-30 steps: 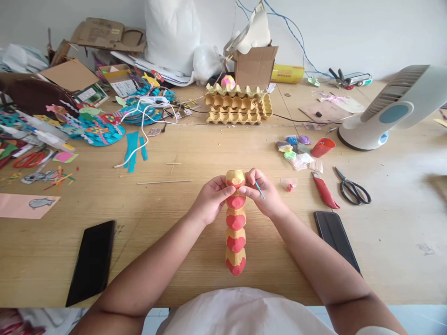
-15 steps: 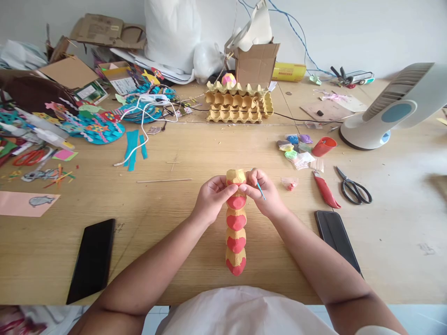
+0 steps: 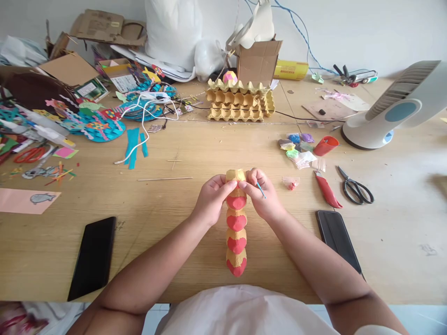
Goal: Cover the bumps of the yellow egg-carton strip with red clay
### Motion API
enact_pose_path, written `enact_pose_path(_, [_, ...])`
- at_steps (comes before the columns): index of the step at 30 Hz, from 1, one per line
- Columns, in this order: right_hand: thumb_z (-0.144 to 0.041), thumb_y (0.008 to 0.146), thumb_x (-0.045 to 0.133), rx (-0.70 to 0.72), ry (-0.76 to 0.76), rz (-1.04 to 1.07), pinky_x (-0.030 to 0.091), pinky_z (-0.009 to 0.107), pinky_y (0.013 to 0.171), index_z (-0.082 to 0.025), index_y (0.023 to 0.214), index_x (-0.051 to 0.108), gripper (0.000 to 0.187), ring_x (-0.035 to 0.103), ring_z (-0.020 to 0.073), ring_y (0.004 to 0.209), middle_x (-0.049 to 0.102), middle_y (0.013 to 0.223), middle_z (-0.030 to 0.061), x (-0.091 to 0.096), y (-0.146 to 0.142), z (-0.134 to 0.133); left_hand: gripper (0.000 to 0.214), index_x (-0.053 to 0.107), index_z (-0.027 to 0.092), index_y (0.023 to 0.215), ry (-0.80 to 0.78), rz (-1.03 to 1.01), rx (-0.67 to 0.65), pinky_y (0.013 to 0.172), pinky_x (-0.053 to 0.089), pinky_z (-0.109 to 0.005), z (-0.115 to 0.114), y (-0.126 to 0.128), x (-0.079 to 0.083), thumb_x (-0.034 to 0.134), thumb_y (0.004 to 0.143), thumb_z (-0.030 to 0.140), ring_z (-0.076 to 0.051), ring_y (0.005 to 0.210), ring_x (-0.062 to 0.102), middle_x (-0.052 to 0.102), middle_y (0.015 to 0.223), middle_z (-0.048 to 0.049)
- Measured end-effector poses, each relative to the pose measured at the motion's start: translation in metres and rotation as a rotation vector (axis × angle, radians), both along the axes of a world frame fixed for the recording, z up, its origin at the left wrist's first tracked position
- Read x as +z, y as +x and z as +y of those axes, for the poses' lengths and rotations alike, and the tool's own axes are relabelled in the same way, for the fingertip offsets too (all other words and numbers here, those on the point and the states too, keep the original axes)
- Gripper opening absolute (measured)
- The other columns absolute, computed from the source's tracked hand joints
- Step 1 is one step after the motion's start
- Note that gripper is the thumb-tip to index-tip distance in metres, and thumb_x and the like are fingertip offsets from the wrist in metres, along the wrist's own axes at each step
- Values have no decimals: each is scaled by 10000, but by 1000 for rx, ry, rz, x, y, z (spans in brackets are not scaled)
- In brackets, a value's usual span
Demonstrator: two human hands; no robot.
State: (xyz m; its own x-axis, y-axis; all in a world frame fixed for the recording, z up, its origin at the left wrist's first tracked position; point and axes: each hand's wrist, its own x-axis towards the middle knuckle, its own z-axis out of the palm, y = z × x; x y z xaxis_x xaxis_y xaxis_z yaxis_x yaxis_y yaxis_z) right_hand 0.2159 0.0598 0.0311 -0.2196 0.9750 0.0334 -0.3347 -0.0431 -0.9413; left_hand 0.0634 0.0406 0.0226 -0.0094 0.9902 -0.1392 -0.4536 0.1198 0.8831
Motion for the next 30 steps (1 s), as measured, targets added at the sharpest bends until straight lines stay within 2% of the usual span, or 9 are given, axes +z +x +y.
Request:
enact_pose_path(7, [-424,751,963,-11,-38,63,278,317,684,-248,724,380,610,296,158,702,343,716,-60,0,-3,-1,451,725,180,775,-40,-50,-41,600,465,-240,0,-3,3,1006,708,527,-120,648,613,717,740,-5])
enact_pose_path(12, [-628,786,910,41,-35,43,309,324,689,-260,753,439,599,326,167,709,376,729,-53,-3,3,2,434,752,183,830,-61,-130,-179,611,498,-264,3,-9,2,962,776,559,-152,677,647,733,795,-30])
enact_pose_path(14, [-651,763,920,49,-25,28,324,321,685,-261,757,441,618,338,165,712,395,730,-53,-2,5,3,432,783,182,887,-47,-155,-209,647,524,-271,4,-10,0,921,822,587,-164,716,666,752,842,-45])
enact_pose_path(19, [-491,698,989,58,-64,-19,320,299,627,-268,764,385,648,338,148,670,419,712,-64,7,5,2,441,822,169,960,-20,-147,-228,675,538,-262,6,-10,0,891,856,592,-169,770,678,771,902,-62])
enact_pose_path(24, [-401,711,971,8,-60,-11,289,294,613,-262,751,384,604,327,140,655,414,694,-66,10,2,-1,413,771,175,838,-36,-154,-203,634,518,-248,5,-8,0,954,797,543,-142,708,639,727,821,-23])
enact_pose_path(30, [-379,687,986,-25,-85,43,293,301,630,-260,747,380,621,339,147,666,406,691,-65,11,-3,-4,417,735,182,807,-48,-165,-205,625,517,-253,4,-7,1,972,780,524,-143,691,645,720,797,-12])
